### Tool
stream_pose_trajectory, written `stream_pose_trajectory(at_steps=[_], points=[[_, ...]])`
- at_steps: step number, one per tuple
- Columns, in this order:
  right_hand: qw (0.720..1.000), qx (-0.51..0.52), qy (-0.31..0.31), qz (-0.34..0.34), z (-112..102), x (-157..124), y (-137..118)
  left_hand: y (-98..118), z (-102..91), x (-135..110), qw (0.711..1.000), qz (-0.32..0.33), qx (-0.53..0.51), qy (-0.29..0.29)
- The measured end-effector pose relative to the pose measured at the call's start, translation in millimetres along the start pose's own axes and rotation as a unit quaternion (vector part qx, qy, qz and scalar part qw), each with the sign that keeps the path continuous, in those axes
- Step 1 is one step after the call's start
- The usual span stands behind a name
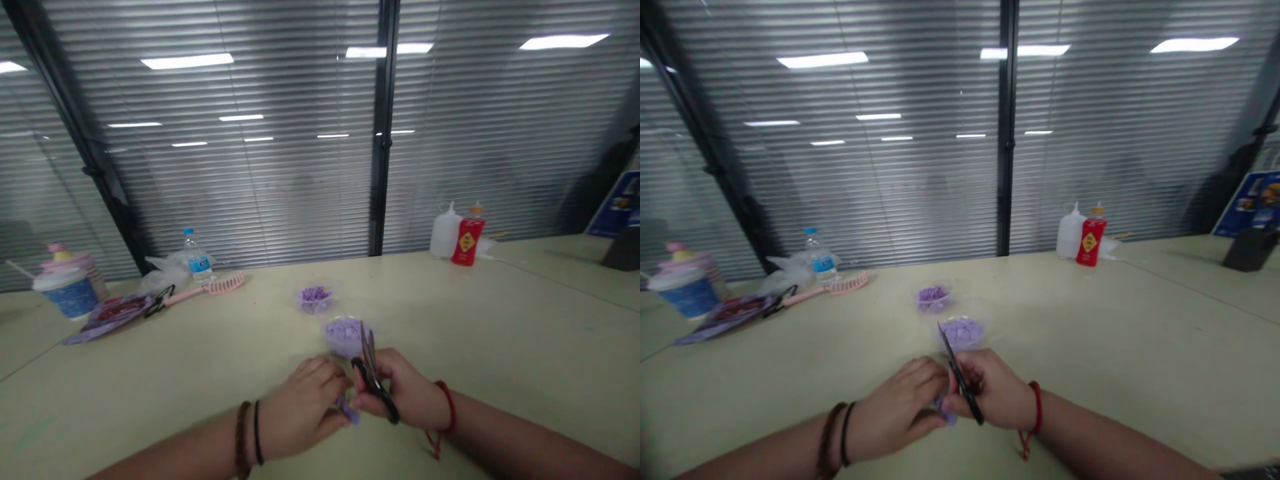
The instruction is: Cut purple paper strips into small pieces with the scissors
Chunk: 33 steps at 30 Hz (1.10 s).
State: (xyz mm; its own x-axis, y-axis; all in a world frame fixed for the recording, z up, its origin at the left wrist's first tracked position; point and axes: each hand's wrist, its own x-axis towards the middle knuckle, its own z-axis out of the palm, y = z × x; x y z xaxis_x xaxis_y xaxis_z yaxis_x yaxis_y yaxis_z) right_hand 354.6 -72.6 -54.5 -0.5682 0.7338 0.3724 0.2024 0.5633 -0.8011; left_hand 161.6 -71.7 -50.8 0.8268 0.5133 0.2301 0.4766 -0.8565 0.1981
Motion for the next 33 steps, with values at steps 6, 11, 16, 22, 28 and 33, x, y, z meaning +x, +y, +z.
stream_pose_trajectory(at_steps=[6,11,16,22,28,33], points=[[0.905,-0.21,0.369,0.012,-67,10,12,-8,0.5,1,0.999,0.029,-0.03,0.011],[0.78,-0.474,0.255,0.319,-138,13,55,-8,-0.2,-1,0.997,0.02,-0.048,0.054],[0.756,-0.49,0.134,0.413,-137,6,68,-12,0.2,-1,0.992,0.0,-0.063,0.11],[0.791,-0.473,0.003,0.388,-123,3,54,-16,0.8,-3,0.984,-0.032,-0.092,0.147],[0.805,-0.51,0.086,0.291,-116,4,13,-19,2.2,-4,0.974,-0.051,-0.113,0.188],[0.977,-0.129,-0.069,0.157,-53,2,-19,-16,1.2,-3,0.977,-0.043,-0.099,0.186]])
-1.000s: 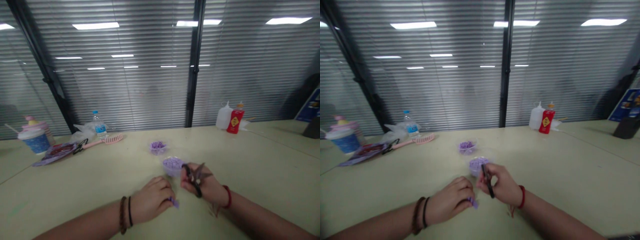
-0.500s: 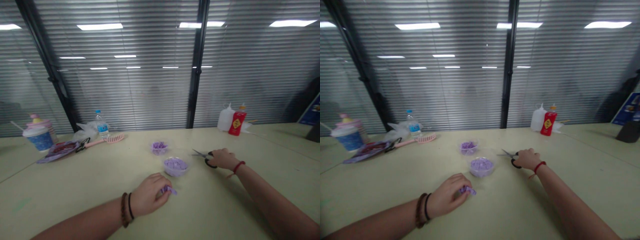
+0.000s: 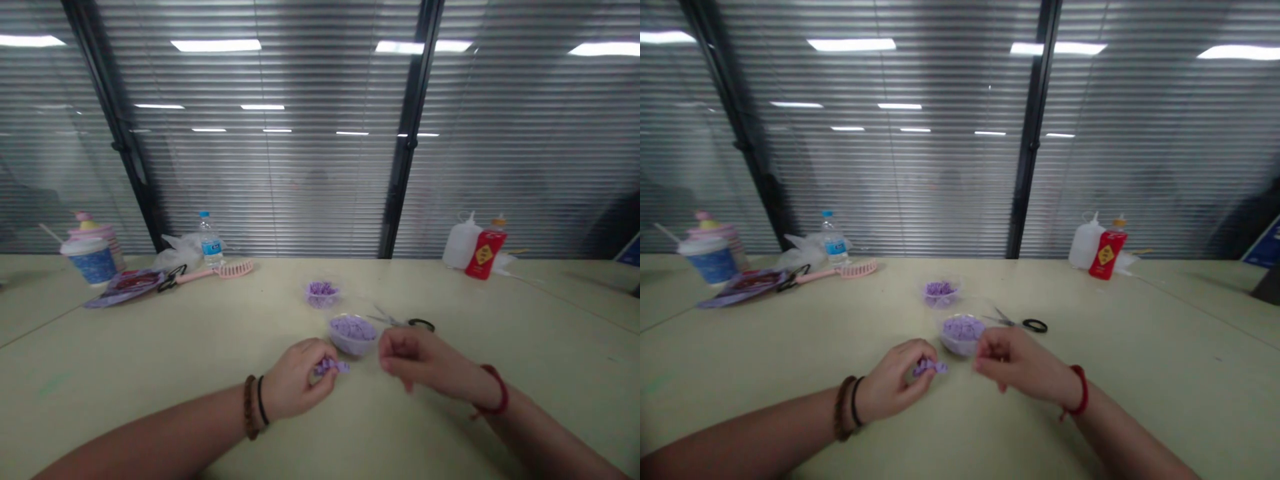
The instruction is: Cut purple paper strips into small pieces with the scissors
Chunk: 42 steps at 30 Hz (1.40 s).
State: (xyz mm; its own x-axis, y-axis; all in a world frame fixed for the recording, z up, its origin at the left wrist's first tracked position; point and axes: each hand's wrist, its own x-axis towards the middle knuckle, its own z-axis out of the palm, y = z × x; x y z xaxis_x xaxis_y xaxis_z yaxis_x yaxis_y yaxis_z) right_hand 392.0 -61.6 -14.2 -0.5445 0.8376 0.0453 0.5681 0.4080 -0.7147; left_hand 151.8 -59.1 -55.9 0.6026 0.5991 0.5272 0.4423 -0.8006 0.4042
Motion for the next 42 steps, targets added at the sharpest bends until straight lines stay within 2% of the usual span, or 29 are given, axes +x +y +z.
stream_pose_trajectory(at_steps=[4,8,15,18,21,25,35,42], points=[[0.995,0.019,0.091,-0.041,52,1,-9,2,0.1,-1,1.0,0.02,-0.009,-0.005],[0.988,0.075,0.125,-0.051,73,8,1,2,0.5,-1,1.0,0.019,-0.013,-0.015],[0.966,0.243,0.092,0.0,75,15,3,4,-1.2,1,0.999,0.014,-0.012,-0.047],[0.947,0.315,0.056,0.021,75,17,3,3,-0.9,1,0.999,0.044,-0.018,-0.027],[0.933,0.358,0.03,0.027,76,21,4,2,0.3,0,0.996,0.081,0.004,-0.032],[0.927,0.371,0.043,0.034,75,23,5,2,1.2,0,0.995,0.086,0.025,-0.042],[0.931,0.363,0.025,0.039,76,22,8,0,1.9,2,0.994,0.086,-0.036,-0.05],[0.954,0.295,0.053,0.011,72,18,6,2,0.7,0,0.996,0.047,-0.026,-0.065]])
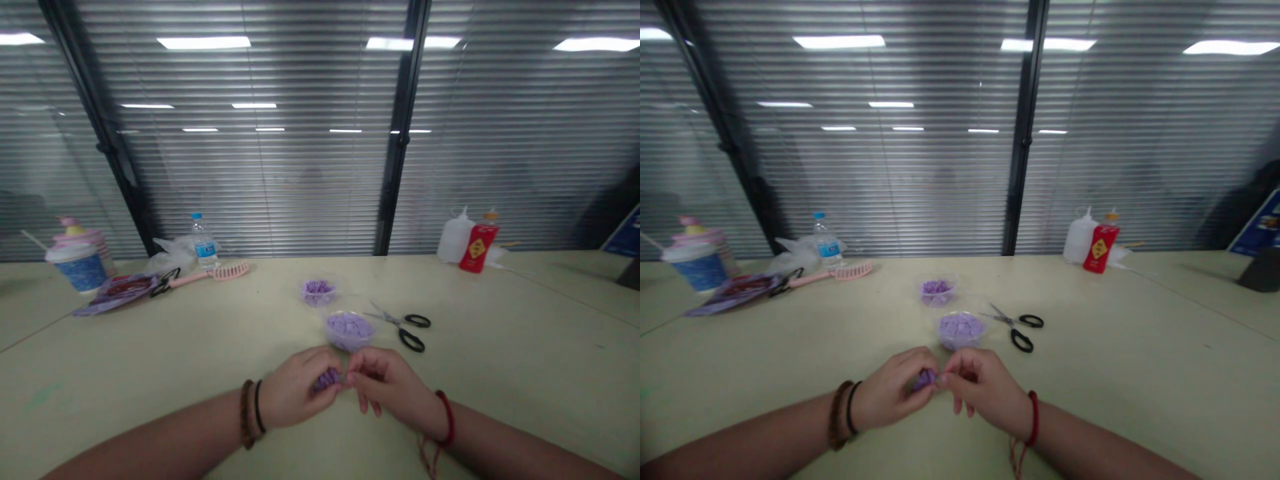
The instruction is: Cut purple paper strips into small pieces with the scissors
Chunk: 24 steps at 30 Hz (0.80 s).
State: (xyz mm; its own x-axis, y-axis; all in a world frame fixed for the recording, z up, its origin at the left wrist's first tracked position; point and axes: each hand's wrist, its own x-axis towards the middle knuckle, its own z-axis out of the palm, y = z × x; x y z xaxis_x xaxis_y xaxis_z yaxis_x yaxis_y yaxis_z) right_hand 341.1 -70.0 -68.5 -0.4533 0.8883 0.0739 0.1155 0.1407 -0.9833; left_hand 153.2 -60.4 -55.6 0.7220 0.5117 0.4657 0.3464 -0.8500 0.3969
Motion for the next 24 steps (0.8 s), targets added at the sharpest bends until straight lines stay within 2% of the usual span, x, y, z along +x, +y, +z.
stream_pose_trajectory(at_steps=[3,6,10,13,18,24], points=[[0.993,-0.101,0.012,-0.054,-3,-5,-3,0,0.4,-1,1.0,-0.012,0.003,-0.005],[0.97,-0.211,0.022,-0.118,-4,-9,-6,-1,1.8,-1,1.0,-0.02,-0.014,-0.008],[0.949,-0.275,0.032,-0.151,-2,-10,-10,-1,4.8,-1,0.999,-0.031,-0.031,-0.014],[0.963,-0.232,0.043,-0.13,-2,-9,-11,-1,6.5,-2,0.998,-0.055,-0.025,-0.011],[0.991,-0.089,0.058,-0.077,-13,-8,-14,-2,5.0,-1,0.997,-0.072,-0.033,-0.001],[0.995,0.004,0.054,-0.086,-25,-7,-19,-3,2.7,-1,0.995,-0.069,-0.068,0.009]])
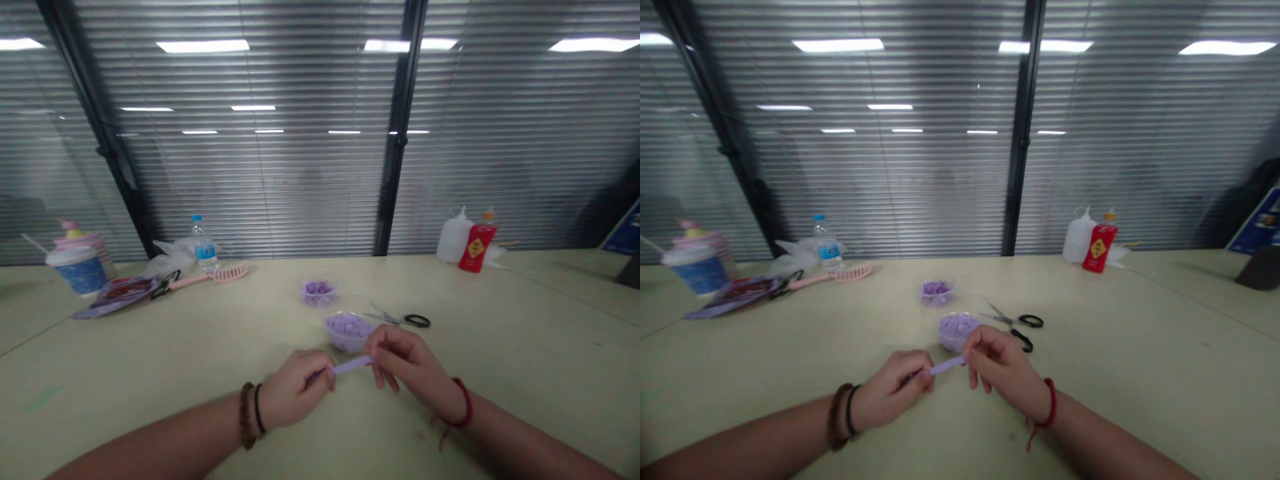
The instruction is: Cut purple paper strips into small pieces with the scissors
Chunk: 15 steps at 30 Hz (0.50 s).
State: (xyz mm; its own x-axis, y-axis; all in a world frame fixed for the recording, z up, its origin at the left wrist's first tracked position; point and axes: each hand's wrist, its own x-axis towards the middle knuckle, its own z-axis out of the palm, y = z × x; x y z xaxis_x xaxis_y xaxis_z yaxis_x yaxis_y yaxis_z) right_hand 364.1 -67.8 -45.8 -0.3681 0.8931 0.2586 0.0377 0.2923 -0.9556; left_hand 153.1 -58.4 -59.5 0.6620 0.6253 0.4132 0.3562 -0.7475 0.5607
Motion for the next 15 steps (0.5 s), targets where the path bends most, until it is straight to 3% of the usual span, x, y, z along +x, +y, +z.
stream_pose_trajectory(at_steps=[7,15], points=[[0.995,-0.019,-0.065,0.071,11,-1,9,0,0.3,-1,1.0,0.003,0.005,0.003],[1.0,0.021,-0.021,-0.006,4,-1,10,2,-0.5,0,1.0,0.004,0.013,0.0]])
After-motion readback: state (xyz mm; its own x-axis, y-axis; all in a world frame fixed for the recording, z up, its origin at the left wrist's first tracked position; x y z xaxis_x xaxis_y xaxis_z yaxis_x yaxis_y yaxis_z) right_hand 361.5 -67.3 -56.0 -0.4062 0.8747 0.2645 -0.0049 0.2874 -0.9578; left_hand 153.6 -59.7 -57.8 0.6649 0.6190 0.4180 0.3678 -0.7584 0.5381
